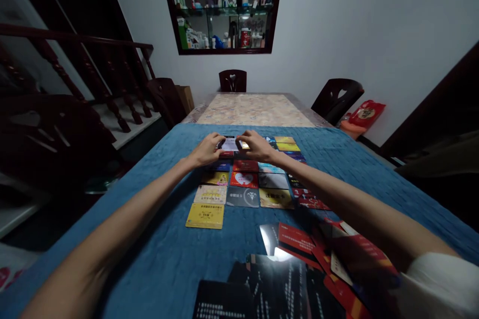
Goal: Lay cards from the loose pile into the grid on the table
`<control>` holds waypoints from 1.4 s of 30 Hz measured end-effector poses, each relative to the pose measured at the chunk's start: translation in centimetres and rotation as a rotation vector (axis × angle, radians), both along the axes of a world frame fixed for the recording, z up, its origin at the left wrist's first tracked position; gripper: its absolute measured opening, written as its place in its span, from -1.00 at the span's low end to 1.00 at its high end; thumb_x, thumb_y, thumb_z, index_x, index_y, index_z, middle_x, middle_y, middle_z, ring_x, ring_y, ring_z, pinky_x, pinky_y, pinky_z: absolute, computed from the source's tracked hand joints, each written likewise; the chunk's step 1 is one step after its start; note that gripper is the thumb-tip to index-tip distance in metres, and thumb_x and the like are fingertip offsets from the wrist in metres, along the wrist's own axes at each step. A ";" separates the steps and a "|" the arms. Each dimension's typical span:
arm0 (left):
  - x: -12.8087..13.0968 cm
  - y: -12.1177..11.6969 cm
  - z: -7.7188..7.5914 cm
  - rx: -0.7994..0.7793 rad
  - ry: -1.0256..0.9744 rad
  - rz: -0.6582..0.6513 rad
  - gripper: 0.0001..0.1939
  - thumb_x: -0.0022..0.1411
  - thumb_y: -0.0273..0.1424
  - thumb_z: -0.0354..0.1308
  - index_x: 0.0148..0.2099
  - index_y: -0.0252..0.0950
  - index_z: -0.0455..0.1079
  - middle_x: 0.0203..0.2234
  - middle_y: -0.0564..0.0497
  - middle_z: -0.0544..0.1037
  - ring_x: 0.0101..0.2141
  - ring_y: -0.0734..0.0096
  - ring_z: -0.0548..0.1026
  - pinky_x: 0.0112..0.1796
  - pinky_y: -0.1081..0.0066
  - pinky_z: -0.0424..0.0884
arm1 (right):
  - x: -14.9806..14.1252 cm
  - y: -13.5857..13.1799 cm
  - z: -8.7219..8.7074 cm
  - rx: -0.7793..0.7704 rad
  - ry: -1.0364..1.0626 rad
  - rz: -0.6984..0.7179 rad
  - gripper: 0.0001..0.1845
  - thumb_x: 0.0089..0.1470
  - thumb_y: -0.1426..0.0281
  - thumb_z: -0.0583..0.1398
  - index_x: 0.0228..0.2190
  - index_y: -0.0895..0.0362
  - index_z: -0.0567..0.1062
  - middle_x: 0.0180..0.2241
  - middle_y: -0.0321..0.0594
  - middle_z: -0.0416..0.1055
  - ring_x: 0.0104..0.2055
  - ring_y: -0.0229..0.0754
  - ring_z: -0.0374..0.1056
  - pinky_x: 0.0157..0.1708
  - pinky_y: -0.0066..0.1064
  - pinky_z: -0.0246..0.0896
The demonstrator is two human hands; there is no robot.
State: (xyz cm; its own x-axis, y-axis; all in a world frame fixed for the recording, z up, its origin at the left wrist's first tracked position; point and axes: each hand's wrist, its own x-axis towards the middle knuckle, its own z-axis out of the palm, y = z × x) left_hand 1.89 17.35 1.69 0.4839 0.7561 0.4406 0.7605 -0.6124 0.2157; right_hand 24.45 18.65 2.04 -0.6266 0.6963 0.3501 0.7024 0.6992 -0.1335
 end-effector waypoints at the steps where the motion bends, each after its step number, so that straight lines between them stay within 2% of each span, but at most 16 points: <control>1: -0.1 0.6 -0.1 -0.008 0.011 0.011 -0.63 0.11 -0.44 0.15 0.00 -0.36 0.44 -0.13 -0.14 0.48 -0.09 0.13 0.46 0.01 0.16 0.41 | -0.2 0.6 -0.1 -0.010 -0.012 -0.017 -0.68 0.07 0.45 0.24 -0.09 0.16 0.53 -0.06 -0.02 0.37 -0.04 0.00 0.26 -0.06 -0.28 0.16; 10: -0.8 5.0 -1.0 -0.105 0.097 0.139 -0.61 0.05 -0.40 0.12 -0.04 -0.36 0.48 -0.17 -0.09 0.53 -0.13 0.18 0.48 -0.02 0.27 0.39 | -2.4 5.5 -1.4 -0.052 -0.075 -0.078 -0.68 0.09 0.40 0.23 -0.08 0.14 0.56 -0.06 -0.01 0.43 -0.03 0.01 0.29 -0.05 -0.32 0.13; 17: -1.2 7.0 -2.1 -0.157 0.115 0.163 -0.61 0.00 -0.40 0.13 -0.09 -0.37 0.52 -0.22 -0.06 0.58 -0.15 0.15 0.50 -0.06 0.30 0.41 | -3.4 7.4 -2.5 -0.079 -0.134 -0.096 -0.67 0.08 0.38 0.24 -0.08 0.13 0.57 -0.07 -0.03 0.48 -0.03 0.00 0.34 -0.02 -0.32 0.12; 23: -1.4 7.7 -2.7 -0.199 0.131 0.170 -0.60 0.00 -0.39 0.12 -0.09 -0.37 0.53 -0.21 -0.08 0.59 -0.19 0.16 0.52 -0.13 0.34 0.42 | -3.9 7.9 -2.8 -0.102 -0.184 -0.090 -0.69 0.09 0.37 0.23 -0.11 0.13 0.58 -0.08 -0.04 0.51 -0.02 0.00 0.37 0.04 -0.29 0.09; 31: -1.4 7.7 -2.6 -0.219 0.148 0.157 -0.62 0.01 -0.35 0.13 -0.13 -0.35 0.56 -0.27 -0.07 0.60 -0.23 0.15 0.52 -0.16 0.34 0.42 | -4.2 8.2 -3.1 -0.124 -0.243 -0.096 -0.64 0.11 0.36 0.20 -0.05 0.13 0.57 -0.10 -0.07 0.55 -0.01 -0.03 0.40 0.09 -0.28 0.06; 42: -1.7 7.6 -3.2 -0.174 0.142 0.153 -0.59 0.04 -0.35 0.11 -0.08 -0.39 0.55 -0.20 -0.12 0.55 -0.15 0.15 0.49 -0.03 0.30 0.40 | -4.4 7.8 -3.1 -0.124 -0.254 -0.138 -0.63 0.14 0.36 0.18 -0.02 0.14 0.55 -0.03 -0.01 0.51 0.03 0.00 0.36 0.07 -0.29 0.11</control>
State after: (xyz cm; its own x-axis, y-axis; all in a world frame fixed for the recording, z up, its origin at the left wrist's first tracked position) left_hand 0.14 24.94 -1.53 0.4062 0.8835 0.2334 0.8713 -0.4514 0.1923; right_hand 20.08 26.50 -1.02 -0.5799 0.8083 0.1019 0.8112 0.5845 -0.0196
